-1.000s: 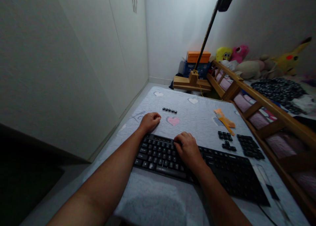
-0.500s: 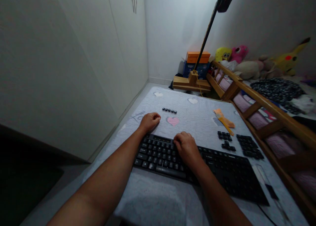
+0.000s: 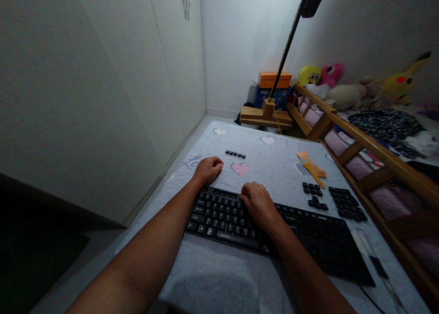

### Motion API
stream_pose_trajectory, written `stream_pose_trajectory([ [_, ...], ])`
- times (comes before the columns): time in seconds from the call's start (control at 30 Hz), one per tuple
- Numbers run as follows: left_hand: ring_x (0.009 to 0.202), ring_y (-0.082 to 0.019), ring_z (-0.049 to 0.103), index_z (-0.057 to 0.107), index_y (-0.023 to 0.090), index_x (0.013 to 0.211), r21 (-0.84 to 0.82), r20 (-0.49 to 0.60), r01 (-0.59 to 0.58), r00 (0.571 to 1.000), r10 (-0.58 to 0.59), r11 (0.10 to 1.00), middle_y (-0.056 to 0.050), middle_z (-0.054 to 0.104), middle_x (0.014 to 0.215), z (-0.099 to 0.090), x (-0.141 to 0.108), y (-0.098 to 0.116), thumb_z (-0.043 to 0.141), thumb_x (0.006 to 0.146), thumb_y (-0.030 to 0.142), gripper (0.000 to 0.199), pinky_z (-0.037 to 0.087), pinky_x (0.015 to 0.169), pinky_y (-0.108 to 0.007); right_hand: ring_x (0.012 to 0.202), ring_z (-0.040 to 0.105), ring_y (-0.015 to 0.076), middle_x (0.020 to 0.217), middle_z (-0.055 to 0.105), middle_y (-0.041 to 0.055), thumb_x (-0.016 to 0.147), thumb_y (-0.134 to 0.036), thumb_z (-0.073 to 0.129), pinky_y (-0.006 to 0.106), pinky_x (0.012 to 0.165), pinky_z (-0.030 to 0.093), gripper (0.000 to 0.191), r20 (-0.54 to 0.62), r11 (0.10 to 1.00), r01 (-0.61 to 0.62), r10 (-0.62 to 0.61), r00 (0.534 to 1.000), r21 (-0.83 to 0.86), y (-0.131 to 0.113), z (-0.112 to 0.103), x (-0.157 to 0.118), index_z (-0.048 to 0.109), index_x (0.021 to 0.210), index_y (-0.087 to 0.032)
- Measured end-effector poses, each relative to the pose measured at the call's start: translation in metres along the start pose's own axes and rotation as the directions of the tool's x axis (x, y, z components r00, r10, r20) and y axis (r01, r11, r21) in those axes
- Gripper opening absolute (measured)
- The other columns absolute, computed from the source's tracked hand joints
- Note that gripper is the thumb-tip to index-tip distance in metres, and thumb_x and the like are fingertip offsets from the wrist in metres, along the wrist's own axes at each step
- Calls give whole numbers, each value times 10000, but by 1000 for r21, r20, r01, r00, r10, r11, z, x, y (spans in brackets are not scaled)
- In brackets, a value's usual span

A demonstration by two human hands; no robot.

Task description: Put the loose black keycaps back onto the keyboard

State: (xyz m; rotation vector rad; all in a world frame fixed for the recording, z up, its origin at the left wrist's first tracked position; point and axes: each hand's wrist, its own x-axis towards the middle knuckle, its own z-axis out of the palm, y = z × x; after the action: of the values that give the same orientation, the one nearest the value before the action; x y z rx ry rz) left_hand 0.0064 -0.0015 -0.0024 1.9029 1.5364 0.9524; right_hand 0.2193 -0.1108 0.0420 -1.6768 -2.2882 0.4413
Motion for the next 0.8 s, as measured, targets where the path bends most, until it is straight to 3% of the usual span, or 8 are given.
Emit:
stream_pose_trajectory([
  [0.33,690,-168,625,721,174,835,2,-3,-6,1000,6,1000,-33,711,749,1,1,-3,573,787,292,195,464,670,-267,923,533,195,931,610,53,902,-136,559,300,850,391,85,-31,996,26,-24,999,84,6,8,2,597,852,-193],
  [0.8,687,-168,621,719,177,821,8,-8,4,1000,-4,1000,-30,706,739,-1,0,1,577,788,297,189,462,670,-267,915,522,187,929,591,51,928,-129,511,279,826,374,130,-13,997,33,-32,999,63,0,5,0,593,848,-190],
])
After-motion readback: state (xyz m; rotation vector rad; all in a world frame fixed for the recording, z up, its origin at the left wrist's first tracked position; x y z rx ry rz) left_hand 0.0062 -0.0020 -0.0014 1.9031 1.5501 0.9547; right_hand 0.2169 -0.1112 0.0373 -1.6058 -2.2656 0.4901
